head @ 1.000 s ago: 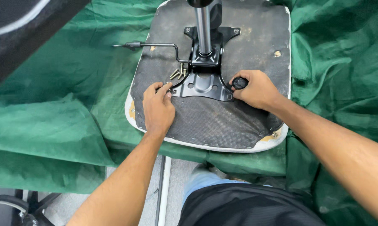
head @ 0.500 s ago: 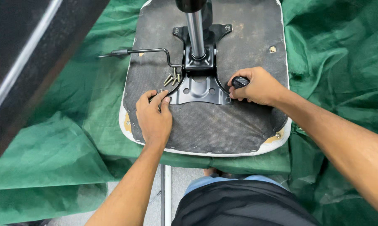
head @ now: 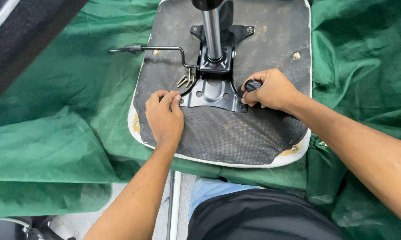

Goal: The person assembles a chair by securing the metal base to the underside of the seat cushion using a screwdriver and several screws. The person positions the base, inserts screws into the holes, and tightens them to attach the components.

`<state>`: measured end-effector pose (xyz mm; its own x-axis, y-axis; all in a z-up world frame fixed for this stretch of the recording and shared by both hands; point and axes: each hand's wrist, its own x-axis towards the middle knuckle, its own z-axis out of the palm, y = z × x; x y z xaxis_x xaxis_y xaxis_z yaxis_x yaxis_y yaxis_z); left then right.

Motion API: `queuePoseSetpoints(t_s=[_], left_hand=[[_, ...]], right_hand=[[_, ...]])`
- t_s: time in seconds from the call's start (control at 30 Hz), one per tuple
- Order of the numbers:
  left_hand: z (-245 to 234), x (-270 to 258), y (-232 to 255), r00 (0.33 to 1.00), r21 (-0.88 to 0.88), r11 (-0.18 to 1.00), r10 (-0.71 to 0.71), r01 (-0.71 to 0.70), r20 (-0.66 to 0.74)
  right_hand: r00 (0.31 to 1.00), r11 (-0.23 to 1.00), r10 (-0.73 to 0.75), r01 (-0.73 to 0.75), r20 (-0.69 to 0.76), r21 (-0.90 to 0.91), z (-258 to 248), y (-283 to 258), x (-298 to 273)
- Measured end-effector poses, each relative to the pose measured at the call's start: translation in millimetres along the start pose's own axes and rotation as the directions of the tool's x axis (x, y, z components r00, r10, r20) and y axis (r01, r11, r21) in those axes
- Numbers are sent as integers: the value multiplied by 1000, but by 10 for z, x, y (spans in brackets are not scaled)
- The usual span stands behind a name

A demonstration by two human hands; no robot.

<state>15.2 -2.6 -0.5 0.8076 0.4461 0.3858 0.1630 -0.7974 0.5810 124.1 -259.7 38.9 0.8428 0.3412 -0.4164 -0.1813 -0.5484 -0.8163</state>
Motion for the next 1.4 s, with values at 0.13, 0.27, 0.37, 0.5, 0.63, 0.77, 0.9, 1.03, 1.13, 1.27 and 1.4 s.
queuePoseSetpoints(t_s=[0.13, 0.27, 0.37, 0.5, 0.63, 0.77, 0.9, 1.03, 1.13, 1.27, 1.4], left_hand=[[-5, -7, 1, 1000, -6, 1000, 6, -6, -4], [-24, -10, 35, 997, -35, 997, -64, 66, 44], [-30, -7, 33, 1000, -25, 999, -20, 21, 21], [-16, -6, 20, 1000, -8, 1000, -14, 14, 9], [3, -9, 3, 1000, 7, 1000, 1, -1, 5], [10, 1, -1, 1000, 6, 1000, 8, -8, -5], [0, -3, -2, 1000, -17, 1000, -9, 9, -4], [-15, 6, 15, 1000, -40, 999, -17, 17, -9], [-31, 5, 17, 1000, -35, 999, -8, 8, -7], [-40, 3, 43, 999, -12, 999, -30, 30, 27], [-29, 1, 50, 999, -18, 999, -42, 43, 23]], right_hand=[[1000, 1000, -27, 27, 1, 16, 4, -11, 12], [999, 999, -43, 43, 11, 15, -21, 20, 1], [997, 996, -78, 77, 25, 37, -42, 84, -22], [997, 997, -70, 69, 28, 38, -29, 97, 15], [998, 999, -38, 37, 43, 25, -19, 109, 64], [997, 998, -31, 27, 70, 61, -46, 130, 128], [995, 995, -55, 48, 88, 85, -53, 186, 149], [983, 988, -125, 111, 135, 108, -85, 251, 139], [984, 989, -117, 104, 134, 103, -69, 258, 121], [988, 992, -104, 95, 110, 86, -87, 232, 58], [988, 993, -105, 98, 112, 69, -85, 206, 50]])
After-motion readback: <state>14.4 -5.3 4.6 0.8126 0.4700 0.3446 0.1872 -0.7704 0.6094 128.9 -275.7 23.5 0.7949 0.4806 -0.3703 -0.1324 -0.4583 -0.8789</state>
